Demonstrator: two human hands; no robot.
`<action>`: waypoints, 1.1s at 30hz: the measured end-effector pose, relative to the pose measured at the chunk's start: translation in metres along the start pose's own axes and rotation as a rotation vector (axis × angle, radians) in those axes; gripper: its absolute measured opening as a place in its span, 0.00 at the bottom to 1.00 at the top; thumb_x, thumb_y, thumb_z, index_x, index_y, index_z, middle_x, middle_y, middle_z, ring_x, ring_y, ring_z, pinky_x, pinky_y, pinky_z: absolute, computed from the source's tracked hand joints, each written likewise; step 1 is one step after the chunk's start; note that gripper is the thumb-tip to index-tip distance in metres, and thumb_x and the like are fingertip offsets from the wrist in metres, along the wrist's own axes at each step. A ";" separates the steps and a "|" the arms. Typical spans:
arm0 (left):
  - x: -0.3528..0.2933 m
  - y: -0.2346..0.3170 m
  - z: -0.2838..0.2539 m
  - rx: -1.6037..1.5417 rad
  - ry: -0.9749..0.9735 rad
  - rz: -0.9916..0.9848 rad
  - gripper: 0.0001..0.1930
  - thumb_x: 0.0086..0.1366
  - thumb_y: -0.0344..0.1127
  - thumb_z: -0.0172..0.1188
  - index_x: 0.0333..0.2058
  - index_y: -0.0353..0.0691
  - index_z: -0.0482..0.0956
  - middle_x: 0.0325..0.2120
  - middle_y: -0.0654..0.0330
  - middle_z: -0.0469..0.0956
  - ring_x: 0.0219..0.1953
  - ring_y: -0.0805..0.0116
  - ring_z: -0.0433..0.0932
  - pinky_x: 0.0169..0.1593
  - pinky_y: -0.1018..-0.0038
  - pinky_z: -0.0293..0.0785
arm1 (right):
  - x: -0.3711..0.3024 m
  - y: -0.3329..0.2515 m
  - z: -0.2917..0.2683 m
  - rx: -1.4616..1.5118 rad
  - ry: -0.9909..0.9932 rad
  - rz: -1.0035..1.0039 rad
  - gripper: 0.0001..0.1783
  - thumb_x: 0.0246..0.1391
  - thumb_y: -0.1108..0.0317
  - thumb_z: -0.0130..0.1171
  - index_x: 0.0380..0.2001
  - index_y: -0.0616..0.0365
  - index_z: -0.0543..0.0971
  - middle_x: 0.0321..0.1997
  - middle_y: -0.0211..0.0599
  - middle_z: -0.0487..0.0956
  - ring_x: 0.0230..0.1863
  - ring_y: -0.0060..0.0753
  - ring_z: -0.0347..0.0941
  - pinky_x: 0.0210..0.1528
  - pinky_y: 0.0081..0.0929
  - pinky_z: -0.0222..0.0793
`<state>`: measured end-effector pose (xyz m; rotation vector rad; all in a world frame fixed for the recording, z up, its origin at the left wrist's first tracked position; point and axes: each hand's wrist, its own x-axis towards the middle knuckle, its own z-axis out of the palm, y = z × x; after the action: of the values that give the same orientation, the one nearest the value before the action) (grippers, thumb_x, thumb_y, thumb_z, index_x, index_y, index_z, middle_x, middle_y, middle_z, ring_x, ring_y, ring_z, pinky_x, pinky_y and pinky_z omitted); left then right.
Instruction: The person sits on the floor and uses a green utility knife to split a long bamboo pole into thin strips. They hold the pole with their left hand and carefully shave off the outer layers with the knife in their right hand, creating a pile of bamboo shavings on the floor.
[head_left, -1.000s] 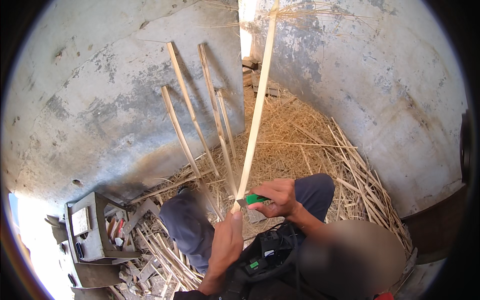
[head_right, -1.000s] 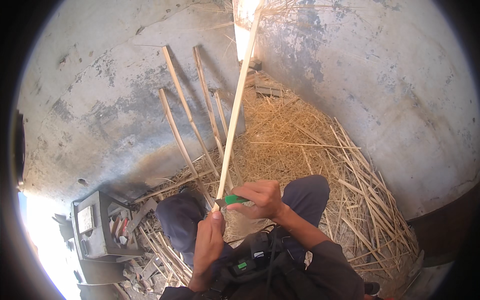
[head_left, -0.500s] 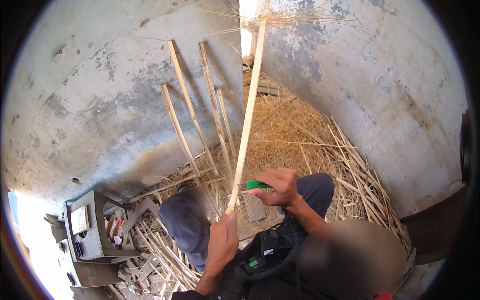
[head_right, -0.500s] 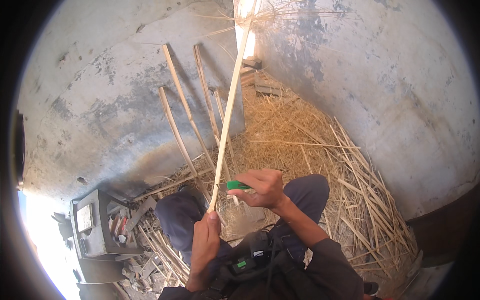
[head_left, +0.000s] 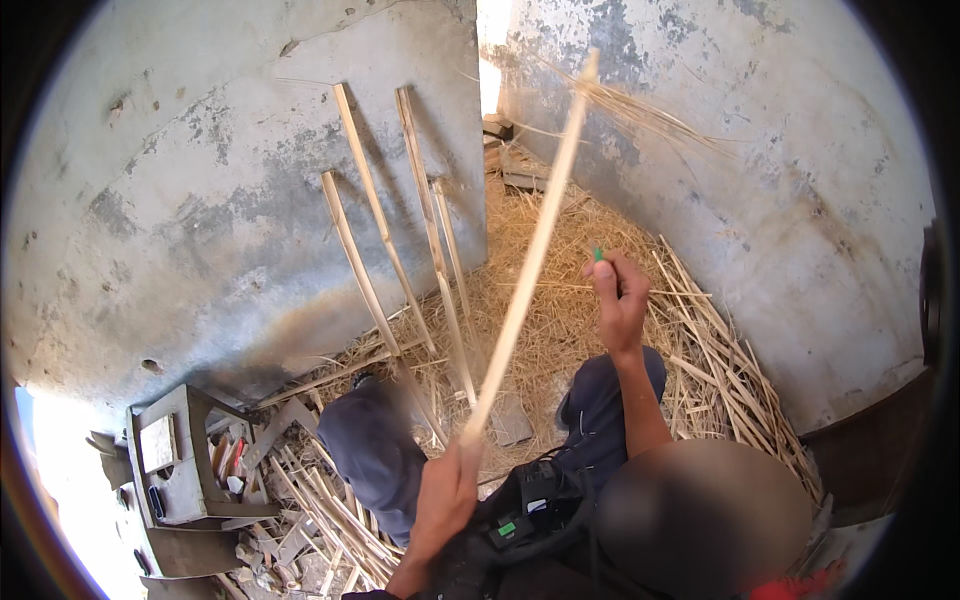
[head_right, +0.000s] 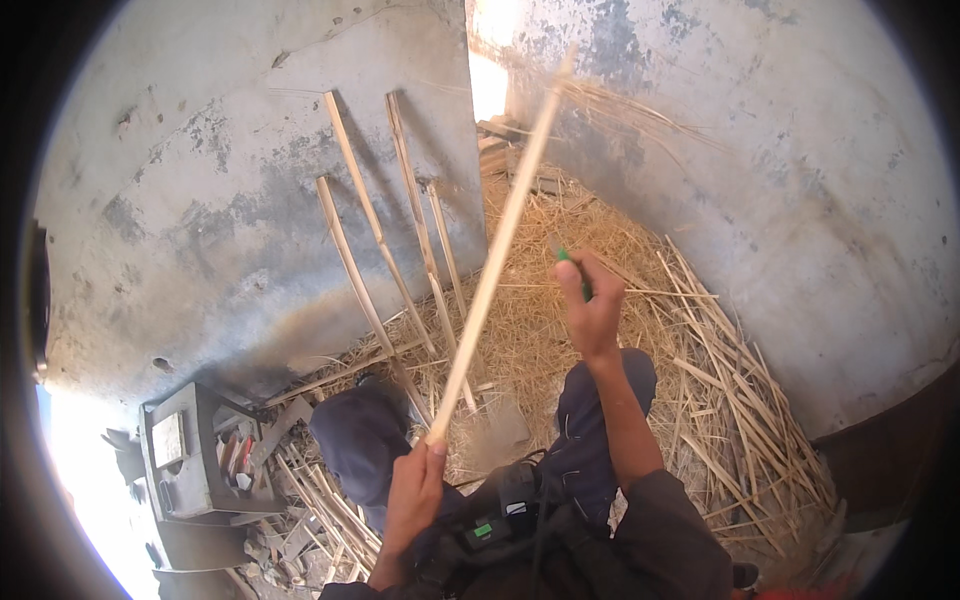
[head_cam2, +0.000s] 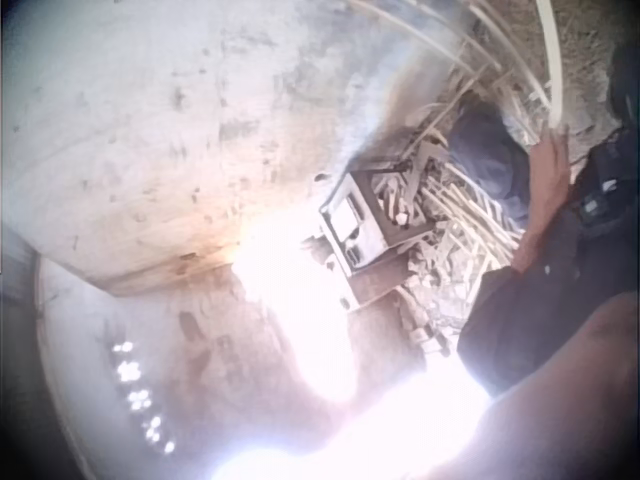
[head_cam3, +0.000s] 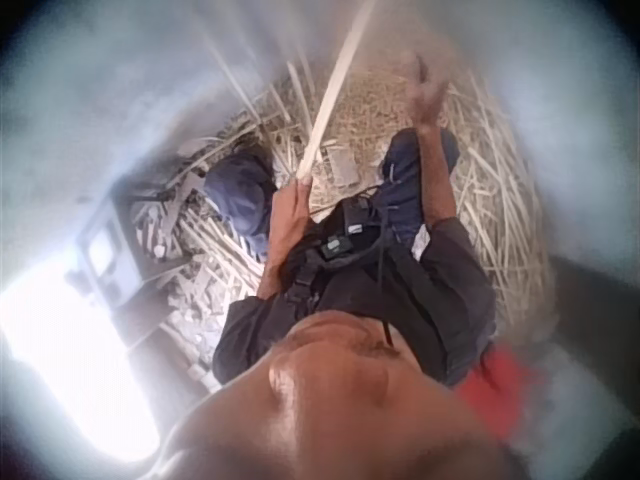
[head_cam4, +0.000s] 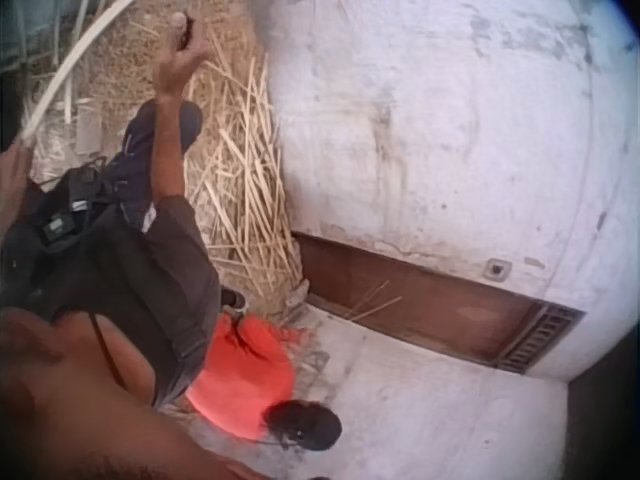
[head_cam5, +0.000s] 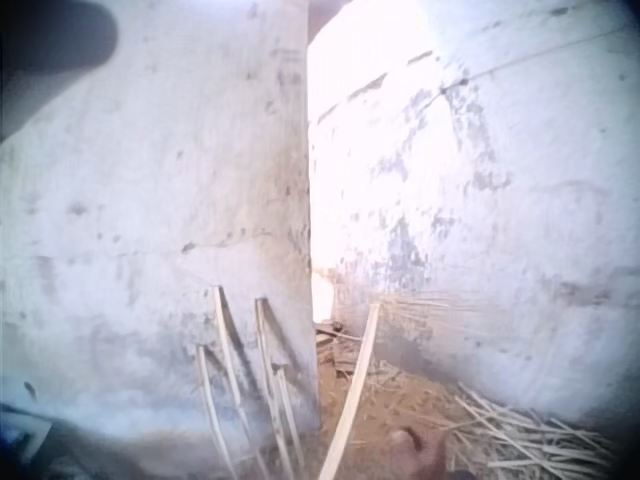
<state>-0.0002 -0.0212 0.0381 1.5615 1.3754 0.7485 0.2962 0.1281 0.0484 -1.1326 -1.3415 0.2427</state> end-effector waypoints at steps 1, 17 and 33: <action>0.008 -0.002 -0.003 -0.009 0.039 -0.021 0.19 0.81 0.43 0.51 0.46 0.26 0.76 0.20 0.39 0.74 0.24 0.35 0.77 0.28 0.51 0.67 | -0.004 -0.007 -0.002 0.041 -0.076 -0.019 0.22 0.73 0.51 0.57 0.36 0.61 0.83 0.22 0.19 0.68 0.22 0.16 0.55 0.26 0.24 0.49; 0.019 0.018 0.006 -0.058 0.199 0.182 0.16 0.79 0.39 0.56 0.48 0.27 0.77 0.18 0.47 0.74 0.18 0.47 0.76 0.27 0.58 0.68 | -0.065 -0.038 0.035 0.109 -0.510 -0.392 0.21 0.58 0.49 0.74 0.38 0.57 0.85 0.28 0.35 0.83 0.26 0.42 0.81 0.28 0.33 0.75; 0.013 0.035 0.001 -0.056 0.070 0.052 0.20 0.81 0.42 0.51 0.54 0.29 0.77 0.21 0.42 0.75 0.24 0.40 0.78 0.32 0.55 0.70 | -0.057 -0.044 0.025 -0.118 -0.380 -0.525 0.21 0.54 0.48 0.77 0.33 0.55 0.85 0.22 0.31 0.80 0.19 0.36 0.77 0.22 0.30 0.70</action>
<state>0.0182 -0.0082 0.0683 1.5444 1.3573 0.8741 0.2388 0.0782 0.0408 -0.8122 -1.9609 -0.0109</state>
